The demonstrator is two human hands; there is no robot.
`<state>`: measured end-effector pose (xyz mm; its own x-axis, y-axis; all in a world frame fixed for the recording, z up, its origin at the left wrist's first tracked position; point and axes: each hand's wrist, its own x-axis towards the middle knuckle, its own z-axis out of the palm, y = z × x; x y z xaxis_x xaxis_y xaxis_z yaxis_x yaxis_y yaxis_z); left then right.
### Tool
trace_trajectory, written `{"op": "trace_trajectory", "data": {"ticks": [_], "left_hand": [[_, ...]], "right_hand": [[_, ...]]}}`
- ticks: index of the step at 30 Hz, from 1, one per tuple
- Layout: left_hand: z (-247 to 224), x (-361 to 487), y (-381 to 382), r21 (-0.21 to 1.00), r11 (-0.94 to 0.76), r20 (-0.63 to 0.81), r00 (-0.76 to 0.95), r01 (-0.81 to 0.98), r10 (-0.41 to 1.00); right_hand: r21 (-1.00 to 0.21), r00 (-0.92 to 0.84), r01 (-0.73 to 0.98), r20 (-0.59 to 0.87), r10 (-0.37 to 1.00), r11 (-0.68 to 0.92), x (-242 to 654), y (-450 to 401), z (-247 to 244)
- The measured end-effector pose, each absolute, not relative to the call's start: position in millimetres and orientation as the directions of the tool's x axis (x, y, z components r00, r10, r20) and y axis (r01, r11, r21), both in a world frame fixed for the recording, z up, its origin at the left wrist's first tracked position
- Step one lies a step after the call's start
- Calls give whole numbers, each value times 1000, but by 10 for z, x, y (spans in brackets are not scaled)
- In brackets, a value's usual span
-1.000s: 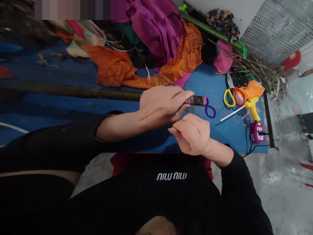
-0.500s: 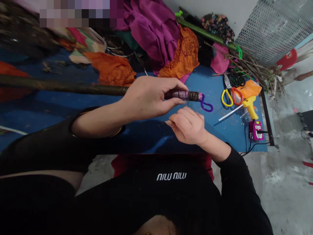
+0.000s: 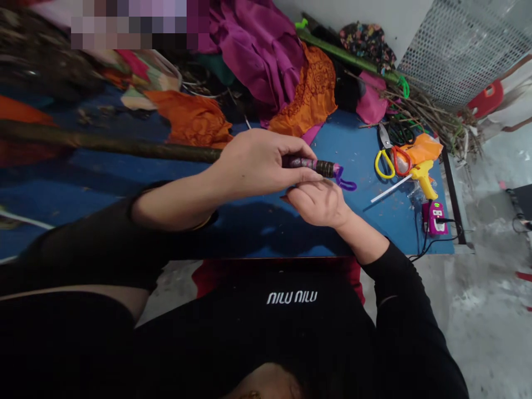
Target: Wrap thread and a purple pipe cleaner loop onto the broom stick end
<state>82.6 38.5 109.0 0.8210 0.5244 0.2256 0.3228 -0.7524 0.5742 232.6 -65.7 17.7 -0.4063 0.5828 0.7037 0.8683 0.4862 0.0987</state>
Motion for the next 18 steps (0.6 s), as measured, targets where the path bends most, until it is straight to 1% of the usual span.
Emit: {"op": "trace_trajectory", "data": {"ticks": [2,4,7,10,11,12,13,14,15,16,17,18], "left_hand": [[1068,832,354,543,-764,273,786,349,554],[1079,831,340,515,-774,302,768,367,565],[1182,817,355,503,-753,275,748,424,605],[1360,795,395,526,-704,238,713,476,660],[1423,788,410,537,-696,247,700,477,670],[1483,780,423,544,-690,265,682,477,681],[1536,772,436,546,-688,285,667,477,688],[1582,762,448,544,-691,309,652,476,693],[1619,748,458,538,-695,334,637,476,695],[1648,729,466,529,-703,360,625,475,693],[1669,704,473,520,-712,385,614,472,689],[1685,671,478,513,-722,417,601,464,682]], "right_hand": [[94,-427,868,640,638,488,2328,-653,133],[70,-409,877,627,663,475,2314,-661,101],[-21,-299,897,707,641,442,2293,-689,69],[-57,-242,883,795,556,465,2293,-724,86],[-92,-217,870,811,543,484,2293,-732,108],[-170,-166,848,814,557,501,2291,-735,137],[-295,-89,807,796,599,512,2288,-732,171],[-452,-4,732,746,666,510,2286,-723,207],[-619,71,621,655,752,481,2286,-708,244],[-768,117,487,529,841,415,2293,-687,278],[-878,131,353,388,912,323,2307,-662,308],[-945,117,237,259,959,227,2332,-634,334]]}}
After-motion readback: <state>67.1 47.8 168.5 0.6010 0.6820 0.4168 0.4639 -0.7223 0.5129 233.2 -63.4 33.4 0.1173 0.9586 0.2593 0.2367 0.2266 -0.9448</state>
